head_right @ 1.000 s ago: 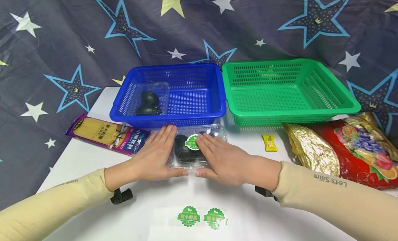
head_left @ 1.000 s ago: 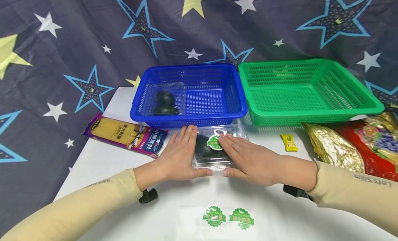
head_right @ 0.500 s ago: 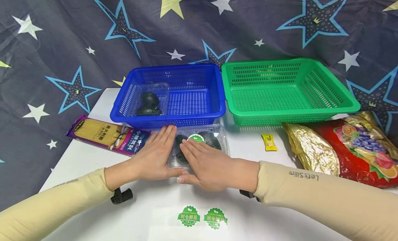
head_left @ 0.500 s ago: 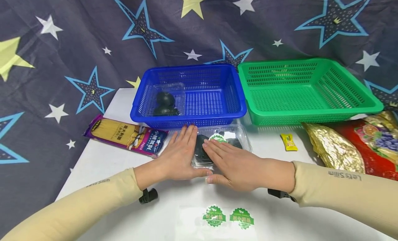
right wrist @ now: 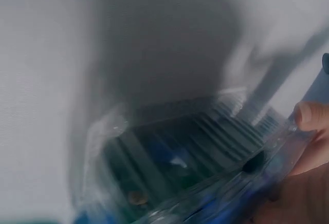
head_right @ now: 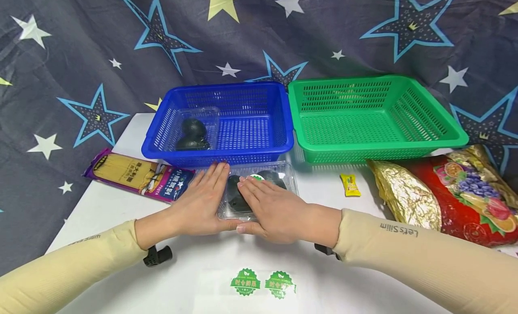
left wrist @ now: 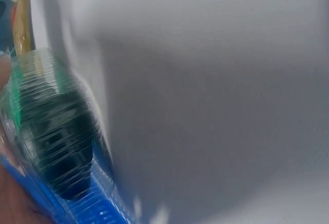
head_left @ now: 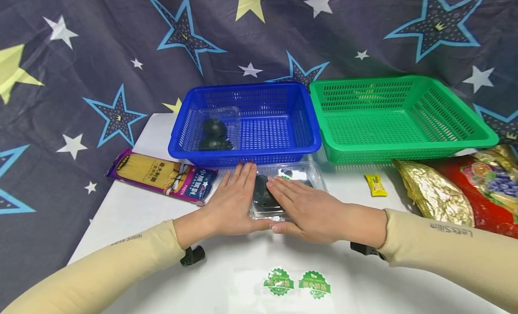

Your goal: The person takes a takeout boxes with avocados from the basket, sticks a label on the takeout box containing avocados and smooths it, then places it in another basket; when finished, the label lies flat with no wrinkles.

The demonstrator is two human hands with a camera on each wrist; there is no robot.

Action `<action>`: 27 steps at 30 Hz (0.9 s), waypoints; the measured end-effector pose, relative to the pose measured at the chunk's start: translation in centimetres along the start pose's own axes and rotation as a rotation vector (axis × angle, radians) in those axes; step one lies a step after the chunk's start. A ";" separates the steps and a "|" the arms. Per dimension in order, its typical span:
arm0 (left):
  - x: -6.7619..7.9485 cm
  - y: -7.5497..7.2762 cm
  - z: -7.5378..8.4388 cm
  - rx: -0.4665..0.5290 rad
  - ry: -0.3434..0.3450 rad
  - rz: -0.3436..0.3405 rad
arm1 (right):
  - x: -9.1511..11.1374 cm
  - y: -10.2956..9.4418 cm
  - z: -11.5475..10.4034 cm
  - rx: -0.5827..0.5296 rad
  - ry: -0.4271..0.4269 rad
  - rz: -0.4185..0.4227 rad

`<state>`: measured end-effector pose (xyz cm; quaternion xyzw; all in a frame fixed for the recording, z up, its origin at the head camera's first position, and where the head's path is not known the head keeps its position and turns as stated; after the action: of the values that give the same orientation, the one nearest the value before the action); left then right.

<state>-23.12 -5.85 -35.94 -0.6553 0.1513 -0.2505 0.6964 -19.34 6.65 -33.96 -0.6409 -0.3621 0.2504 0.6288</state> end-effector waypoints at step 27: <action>0.0 -0.3 -0.1 0.005 -0.007 0.011 | 0.5 0.0 1.0 -0.016 0.031 0.026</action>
<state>-23.23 -5.88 -35.68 -0.6536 0.1521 -0.2448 0.6998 -19.85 7.64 -33.94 -0.6544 -0.3460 0.2456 0.6258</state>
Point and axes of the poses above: each hand's wrist, its own x-axis away from the middle knuckle, its own y-axis out of the palm, z = x × y, the point moved 7 cm from there along -x, towards the middle knuckle, and after that the axes turned 1 degree about -z, right-handed, at the moved point
